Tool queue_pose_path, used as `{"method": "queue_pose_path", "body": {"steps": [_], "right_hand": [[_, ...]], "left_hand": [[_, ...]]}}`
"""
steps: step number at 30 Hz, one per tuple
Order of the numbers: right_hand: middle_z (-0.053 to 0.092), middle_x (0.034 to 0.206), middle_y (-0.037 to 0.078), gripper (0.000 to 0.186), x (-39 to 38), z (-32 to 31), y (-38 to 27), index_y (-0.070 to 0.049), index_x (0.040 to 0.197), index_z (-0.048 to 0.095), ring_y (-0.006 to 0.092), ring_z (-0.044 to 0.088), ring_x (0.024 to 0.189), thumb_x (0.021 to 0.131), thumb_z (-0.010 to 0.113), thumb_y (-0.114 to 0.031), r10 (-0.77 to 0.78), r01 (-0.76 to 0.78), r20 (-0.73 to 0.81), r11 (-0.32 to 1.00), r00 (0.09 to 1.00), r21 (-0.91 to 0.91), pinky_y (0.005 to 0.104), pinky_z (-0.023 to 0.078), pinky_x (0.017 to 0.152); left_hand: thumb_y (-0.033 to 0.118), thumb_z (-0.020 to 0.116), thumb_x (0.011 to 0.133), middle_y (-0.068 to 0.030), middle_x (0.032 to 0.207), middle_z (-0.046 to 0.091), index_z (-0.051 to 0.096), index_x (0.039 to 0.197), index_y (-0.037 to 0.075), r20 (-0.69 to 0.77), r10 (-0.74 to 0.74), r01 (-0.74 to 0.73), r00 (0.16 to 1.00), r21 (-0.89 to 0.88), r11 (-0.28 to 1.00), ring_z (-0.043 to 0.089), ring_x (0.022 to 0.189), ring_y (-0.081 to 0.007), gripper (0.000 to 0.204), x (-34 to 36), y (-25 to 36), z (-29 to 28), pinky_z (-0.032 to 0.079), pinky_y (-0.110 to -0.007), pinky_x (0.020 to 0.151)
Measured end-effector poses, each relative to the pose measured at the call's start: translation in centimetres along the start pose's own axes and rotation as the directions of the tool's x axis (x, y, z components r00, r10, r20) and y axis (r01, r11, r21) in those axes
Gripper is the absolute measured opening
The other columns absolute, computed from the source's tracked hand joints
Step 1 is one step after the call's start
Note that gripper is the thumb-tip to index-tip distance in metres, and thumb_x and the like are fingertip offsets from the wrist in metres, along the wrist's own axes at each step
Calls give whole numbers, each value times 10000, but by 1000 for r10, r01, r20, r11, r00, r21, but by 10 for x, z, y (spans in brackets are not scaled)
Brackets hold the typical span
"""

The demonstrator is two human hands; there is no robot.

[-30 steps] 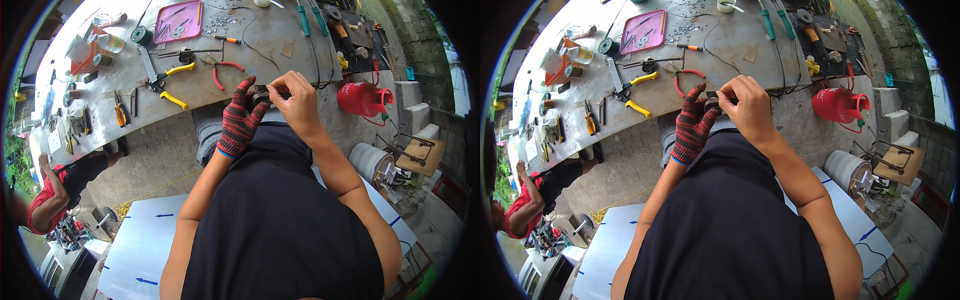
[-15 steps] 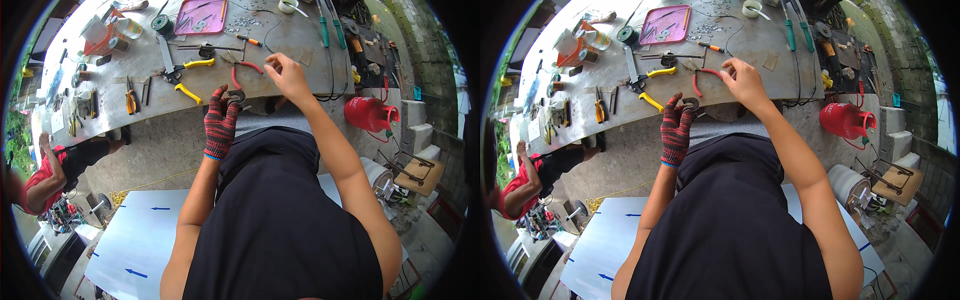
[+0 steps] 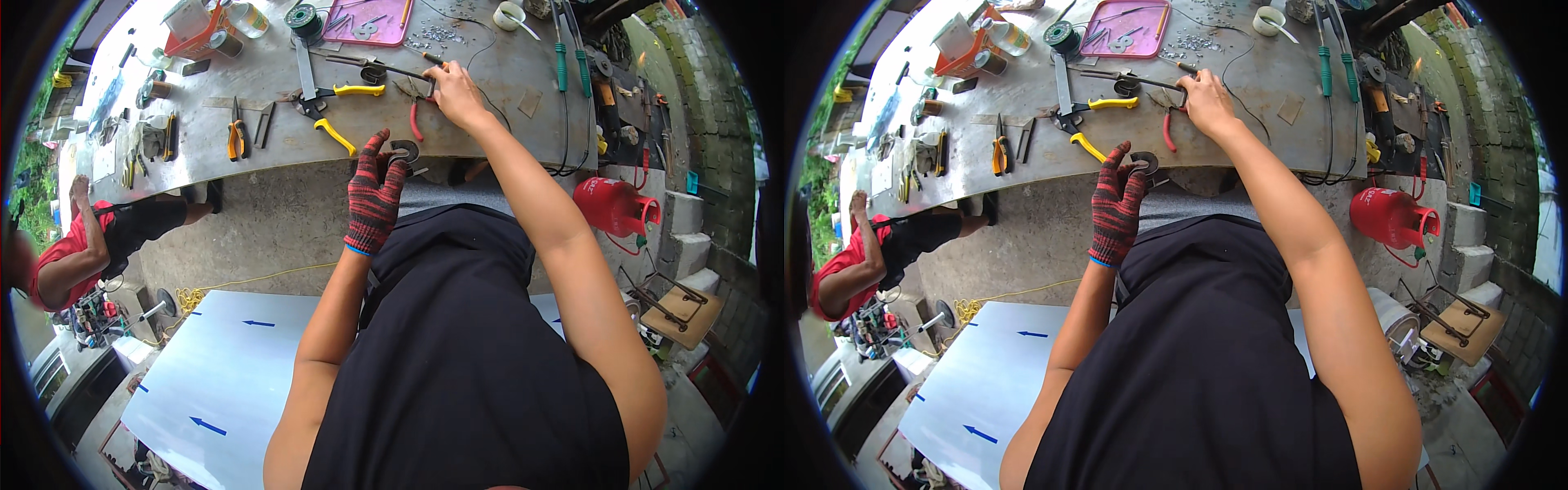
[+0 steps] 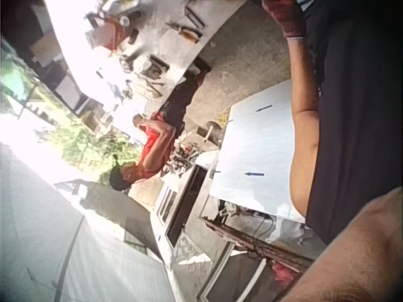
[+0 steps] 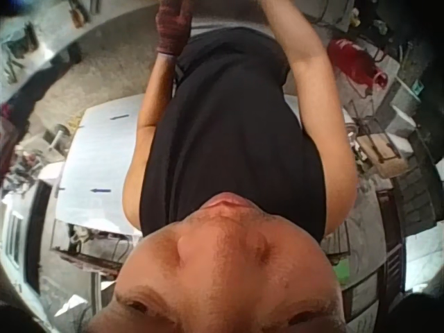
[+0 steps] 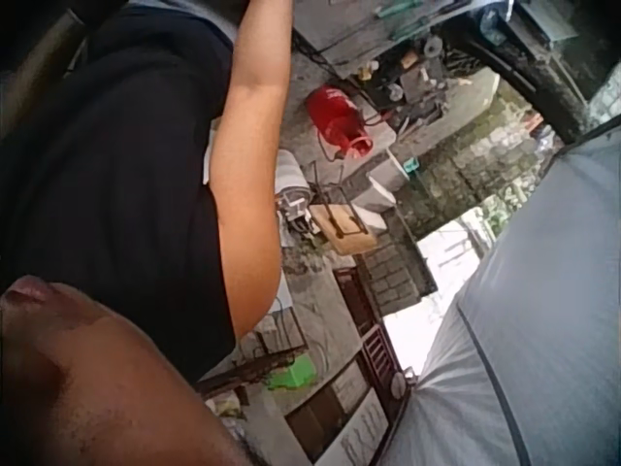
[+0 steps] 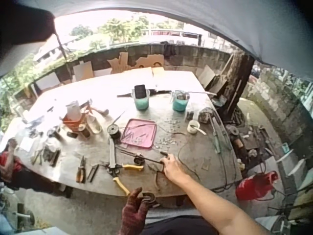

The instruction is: The person uses a hammer to bend a metal rod into a hook shape on a workbench. They repeatedly strike the rod, check its curvature, and adjust its position using pliers and a file to refine the shape.

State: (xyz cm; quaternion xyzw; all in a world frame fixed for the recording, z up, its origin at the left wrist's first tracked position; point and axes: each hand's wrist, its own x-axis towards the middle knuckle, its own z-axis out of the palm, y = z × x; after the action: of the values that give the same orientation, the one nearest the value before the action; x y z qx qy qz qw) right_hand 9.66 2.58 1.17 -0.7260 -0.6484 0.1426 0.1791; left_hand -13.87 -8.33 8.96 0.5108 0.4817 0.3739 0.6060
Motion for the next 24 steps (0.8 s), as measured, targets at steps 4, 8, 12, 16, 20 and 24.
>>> {"method": "queue_pose_path", "body": {"steps": [4, 8, 12, 16, 20, 24], "right_hand": [[565, 1293, 129, 370, 3, 1, 11, -103, 1213, 674, 325, 571, 1166, 846, 706, -70, -224, 217, -30, 964, 974, -154, 450, 487, 1006], [628, 1173, 106, 307, 3, -1, 9, -74, 1211, 648, 298, 593, 1134, 908, 597, -71, -395, 378, -25, 893, 918, -245, 433, 477, 1004], [647, 1062, 76, 372, 4, 9, 12, -111, 1295, 622, 277, 603, 1120, 929, 568, -67, -497, 471, -103, 858, 862, -205, 418, 468, 1011], [645, 1052, 102, 411, 0, 14, 6, -166, 1324, 642, 277, 613, 1106, 940, 557, -48, -497, 481, -27, 852, 868, -208, 411, 494, 979], [635, 1048, 127, 395, 2, 22, 4, -164, 1295, 667, 305, 620, 1100, 938, 566, -30, -473, 470, -43, 881, 880, -57, 413, 519, 941], [646, 1032, 157, 304, 6, 12, -7, -124, 1208, 681, 347, 647, 1041, 934, 593, -27, -379, 394, -149, 914, 913, 91, 432, 523, 932]], "left_hand": [[170, 623, 1044, -81, 1153, 662, 435, 1543, 85, 13, 8, -9, 1000, 25, 1000, 622, 989, -117, 540, 1, 2, 0, 543, -286, 891], [184, 631, 1043, -76, 1163, 658, 428, 1549, 88, 39, -2, 3, 999, -29, 1000, 617, 990, -113, 554, 0, 4, 1, 537, -278, 889], [88, 596, 1035, -106, 1106, 699, 436, 1542, 80, 16, 9, -8, 1000, -92, 996, 659, 976, -130, 531, 0, 3, 4, 540, -295, 903], [111, 601, 1040, -106, 1156, 683, 429, 1547, 80, 21, 17, -16, 1000, -68, 998, 650, 1006, -131, 536, -2, 2, 2, 543, -298, 911], [103, 621, 1038, -112, 1324, 617, 400, 1559, 78, 54, 77, -74, 996, -50, 996, 621, 1149, -169, 566, -1, -10, -2, 533, -327, 984], [10, 651, 995, -130, 1360, 642, 460, 1524, 60, -39, 261, -261, 965, -1, 965, 625, 1255, -216, 565, -1, -20, 3, 482, -350, 1066]]}}
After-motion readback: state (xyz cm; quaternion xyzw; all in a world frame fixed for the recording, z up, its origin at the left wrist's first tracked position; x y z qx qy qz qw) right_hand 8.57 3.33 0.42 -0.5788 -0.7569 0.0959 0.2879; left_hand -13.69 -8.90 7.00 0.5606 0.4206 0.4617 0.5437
